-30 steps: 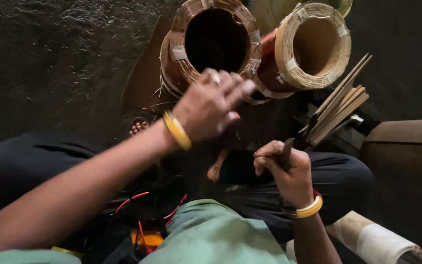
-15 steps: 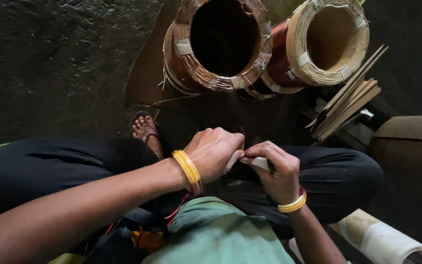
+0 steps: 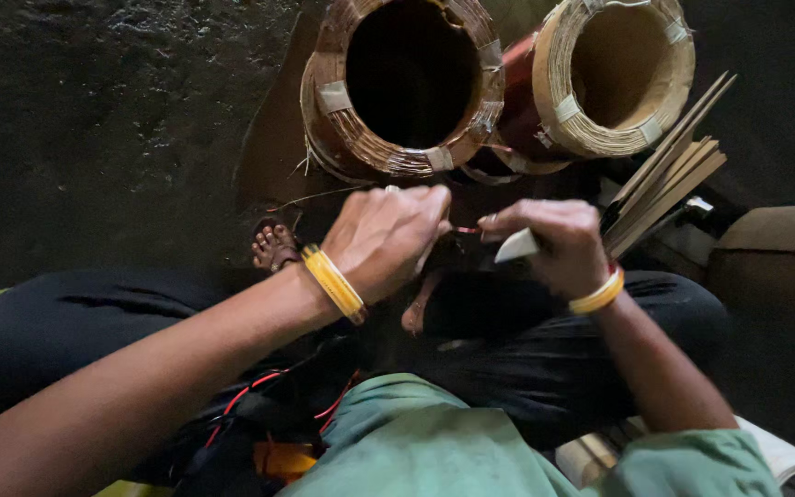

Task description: The person sits on the floor and uses a knife to strip the insulation from copper wires on a coil. They then connect the stripped wires to a multimeter to test the electrical continuity of the coil.

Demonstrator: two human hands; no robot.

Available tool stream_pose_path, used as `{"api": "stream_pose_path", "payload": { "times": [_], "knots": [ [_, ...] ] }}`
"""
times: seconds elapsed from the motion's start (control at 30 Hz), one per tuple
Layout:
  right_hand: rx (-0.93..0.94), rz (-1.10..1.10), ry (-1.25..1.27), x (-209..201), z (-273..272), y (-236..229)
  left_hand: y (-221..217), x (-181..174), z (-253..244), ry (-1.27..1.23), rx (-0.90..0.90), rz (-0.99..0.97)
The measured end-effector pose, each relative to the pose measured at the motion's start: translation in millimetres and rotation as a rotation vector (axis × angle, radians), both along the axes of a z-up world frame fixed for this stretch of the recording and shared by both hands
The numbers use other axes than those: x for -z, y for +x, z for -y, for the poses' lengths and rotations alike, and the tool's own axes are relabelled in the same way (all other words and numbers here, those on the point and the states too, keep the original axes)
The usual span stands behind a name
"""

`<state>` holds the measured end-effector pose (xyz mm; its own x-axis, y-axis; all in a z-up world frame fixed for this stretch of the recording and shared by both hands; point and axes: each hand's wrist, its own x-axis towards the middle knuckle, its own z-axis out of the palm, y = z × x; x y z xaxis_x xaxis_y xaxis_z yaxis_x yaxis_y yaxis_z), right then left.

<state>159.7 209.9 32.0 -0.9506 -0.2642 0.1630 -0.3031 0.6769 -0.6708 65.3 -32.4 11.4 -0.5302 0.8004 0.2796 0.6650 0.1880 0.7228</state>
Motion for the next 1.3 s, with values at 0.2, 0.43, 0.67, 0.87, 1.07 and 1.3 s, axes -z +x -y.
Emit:
{"api": "stream_pose_path", "payload": {
  "times": [0.2, 0.43, 0.67, 0.87, 1.07, 1.3],
  "knots": [
    [0.157, -0.118, 0.116, -0.6, -15.6, -24.7, -56.7, -23.3, 7.3, -0.455, -0.156, -0.471],
    [0.186, -0.094, 0.089, 18.7, -24.6, -32.6, -91.8, -42.3, 20.8, -0.221, -0.163, -0.332],
    [0.137, -0.03, 0.053, 18.7, -27.4, -39.6, -92.9, -43.0, 13.5, -0.171, -0.12, -0.288],
    [0.098, -0.119, 0.193, 19.3, -25.7, -45.7, -93.1, -35.5, 14.2, -0.145, -0.129, -0.3],
    [0.023, -0.245, 0.416, 9.4, -22.5, -46.6, -92.6, -26.7, 8.4, -0.206, -0.158, -0.337],
    [0.068, -0.167, 0.335, 12.6, -12.8, -47.0, -89.6, -27.0, 8.8, -0.208, -0.163, -0.333]
  ]
}}
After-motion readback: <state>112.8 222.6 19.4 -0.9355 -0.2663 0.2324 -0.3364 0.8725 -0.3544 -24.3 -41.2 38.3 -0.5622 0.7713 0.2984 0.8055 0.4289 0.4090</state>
